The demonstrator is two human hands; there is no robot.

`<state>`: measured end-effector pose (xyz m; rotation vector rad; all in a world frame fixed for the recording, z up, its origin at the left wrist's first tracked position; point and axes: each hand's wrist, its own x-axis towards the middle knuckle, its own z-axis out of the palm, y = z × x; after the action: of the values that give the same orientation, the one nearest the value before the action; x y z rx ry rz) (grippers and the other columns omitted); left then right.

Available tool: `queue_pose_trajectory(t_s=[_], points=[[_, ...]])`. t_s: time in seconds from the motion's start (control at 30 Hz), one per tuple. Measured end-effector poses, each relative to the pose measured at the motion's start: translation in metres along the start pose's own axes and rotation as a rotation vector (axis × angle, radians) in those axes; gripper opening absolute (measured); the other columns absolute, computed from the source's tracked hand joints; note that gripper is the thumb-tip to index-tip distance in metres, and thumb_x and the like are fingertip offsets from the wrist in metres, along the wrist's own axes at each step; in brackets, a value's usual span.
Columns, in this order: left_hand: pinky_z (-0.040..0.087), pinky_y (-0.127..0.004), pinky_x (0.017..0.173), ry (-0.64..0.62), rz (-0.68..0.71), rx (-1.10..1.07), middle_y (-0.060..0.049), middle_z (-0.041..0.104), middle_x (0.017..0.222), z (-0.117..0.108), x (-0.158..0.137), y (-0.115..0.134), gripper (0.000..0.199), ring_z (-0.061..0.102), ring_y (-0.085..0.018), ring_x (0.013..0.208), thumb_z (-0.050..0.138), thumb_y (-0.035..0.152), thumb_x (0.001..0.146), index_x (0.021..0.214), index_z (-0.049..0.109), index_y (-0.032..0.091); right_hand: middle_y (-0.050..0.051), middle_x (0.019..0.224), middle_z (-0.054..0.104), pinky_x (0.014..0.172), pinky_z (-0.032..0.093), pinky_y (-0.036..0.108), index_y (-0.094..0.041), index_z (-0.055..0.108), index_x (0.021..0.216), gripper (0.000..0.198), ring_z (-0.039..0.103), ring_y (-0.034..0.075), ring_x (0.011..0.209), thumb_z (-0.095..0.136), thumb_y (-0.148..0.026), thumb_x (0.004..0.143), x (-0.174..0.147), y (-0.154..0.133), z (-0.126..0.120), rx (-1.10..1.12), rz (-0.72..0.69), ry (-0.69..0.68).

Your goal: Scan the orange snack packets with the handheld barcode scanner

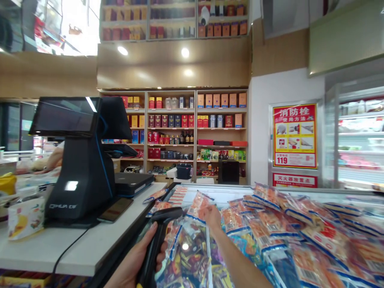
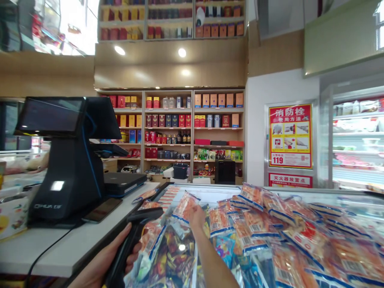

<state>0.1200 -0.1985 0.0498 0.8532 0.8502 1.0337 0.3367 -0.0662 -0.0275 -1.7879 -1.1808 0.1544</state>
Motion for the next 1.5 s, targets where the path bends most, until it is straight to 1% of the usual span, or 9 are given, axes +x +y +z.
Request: queue_pose_trajectory(t_s=[0.17,0.33,0.57,0.73,0.87,1.0,1.23,1.37,1.5], points=[[0.030,-0.015,0.035,-0.158,-0.085,0.027,0.003,0.045,0.044,0.023,0.015,-0.013,0.040,0.038,-0.004,0.034,0.048,0.052,0.064,0.063,0.050,0.012,0.007,0.069,0.060,0.063,0.040,0.029,-0.017,0.051,0.067,0.019,0.055,0.018,0.067,0.037,-0.030,0.067,0.015,0.034,-0.060,0.138,-0.077,0.177],[0.028,-0.017,0.031,-0.222,-0.153,0.102,0.003,0.048,0.045,0.039,0.018,-0.024,0.049,0.039,-0.007,0.033,0.045,0.058,0.060,0.083,0.051,0.015,0.006,0.067,0.059,0.064,0.039,0.030,-0.018,0.049,0.064,0.018,0.054,0.018,0.066,0.038,-0.032,0.065,0.019,0.048,-0.088,0.208,-0.132,0.210],[0.028,-0.016,0.032,-0.206,-0.022,0.272,0.002,0.048,0.045,0.050,-0.004,-0.029,0.040,0.039,-0.006,0.033,0.048,0.052,0.063,0.073,0.050,0.013,0.006,0.066,0.058,0.061,0.038,0.027,-0.017,0.047,0.064,0.018,0.053,0.016,0.063,0.037,-0.032,0.066,0.020,0.066,-0.096,0.223,-0.174,0.208],[0.029,-0.017,0.033,-0.199,-0.068,0.248,0.002,0.048,0.047,0.050,-0.006,-0.025,0.037,0.038,-0.006,0.034,0.047,0.049,0.066,0.073,0.052,0.013,0.006,0.068,0.058,0.063,0.038,0.026,-0.016,0.048,0.067,0.018,0.053,0.015,0.065,0.036,-0.030,0.067,0.025,0.082,-0.094,0.207,-0.178,0.221],[0.045,-0.027,0.054,-0.175,-0.172,0.201,-0.004,0.056,0.080,0.041,0.000,-0.020,0.028,0.053,-0.012,0.064,0.043,0.035,0.075,0.092,0.051,0.013,0.005,0.069,0.058,0.064,0.039,0.026,-0.016,0.049,0.070,0.018,0.054,0.015,0.065,0.038,-0.029,0.067,0.028,0.086,-0.092,0.252,-0.155,0.241],[0.043,-0.037,0.071,-0.167,-0.162,0.172,-0.006,0.050,0.103,0.036,0.001,-0.018,0.030,0.050,-0.017,0.087,0.043,0.029,0.076,0.103,0.046,0.016,0.005,0.068,0.059,0.062,0.039,0.026,-0.016,0.050,0.069,0.017,0.054,0.015,0.064,0.037,-0.028,0.068,0.028,0.081,-0.093,0.239,-0.139,0.227],[0.043,-0.037,0.071,-0.166,-0.185,0.168,-0.006,0.050,0.103,0.041,0.002,-0.019,0.029,0.050,-0.017,0.087,0.044,0.028,0.076,0.103,0.046,0.016,0.004,0.070,0.060,0.063,0.039,0.025,-0.016,0.052,0.073,0.020,0.054,0.015,0.067,0.036,-0.028,0.069,0.012,0.075,-0.112,0.086,-0.121,0.194],[0.045,-0.029,0.061,-0.177,-0.212,0.185,-0.004,0.054,0.091,0.045,-0.001,-0.018,0.027,0.053,-0.012,0.073,0.042,0.031,0.077,0.098,0.048,0.014,0.008,0.088,0.059,0.073,0.037,0.029,-0.016,0.052,0.093,0.030,0.053,0.018,0.082,0.033,-0.028,0.073,-0.011,0.077,-0.123,-0.160,-0.082,0.250],[0.039,-0.021,0.040,-0.168,-0.231,0.206,-0.002,0.054,0.068,0.044,-0.004,-0.017,0.033,0.048,-0.008,0.050,0.045,0.041,0.072,0.084,0.053,0.011,0.005,0.126,0.033,0.094,0.013,0.040,-0.022,0.040,0.114,0.042,0.021,0.021,0.117,0.036,-0.026,0.073,-0.037,0.070,-0.120,-0.443,-0.320,0.201]])
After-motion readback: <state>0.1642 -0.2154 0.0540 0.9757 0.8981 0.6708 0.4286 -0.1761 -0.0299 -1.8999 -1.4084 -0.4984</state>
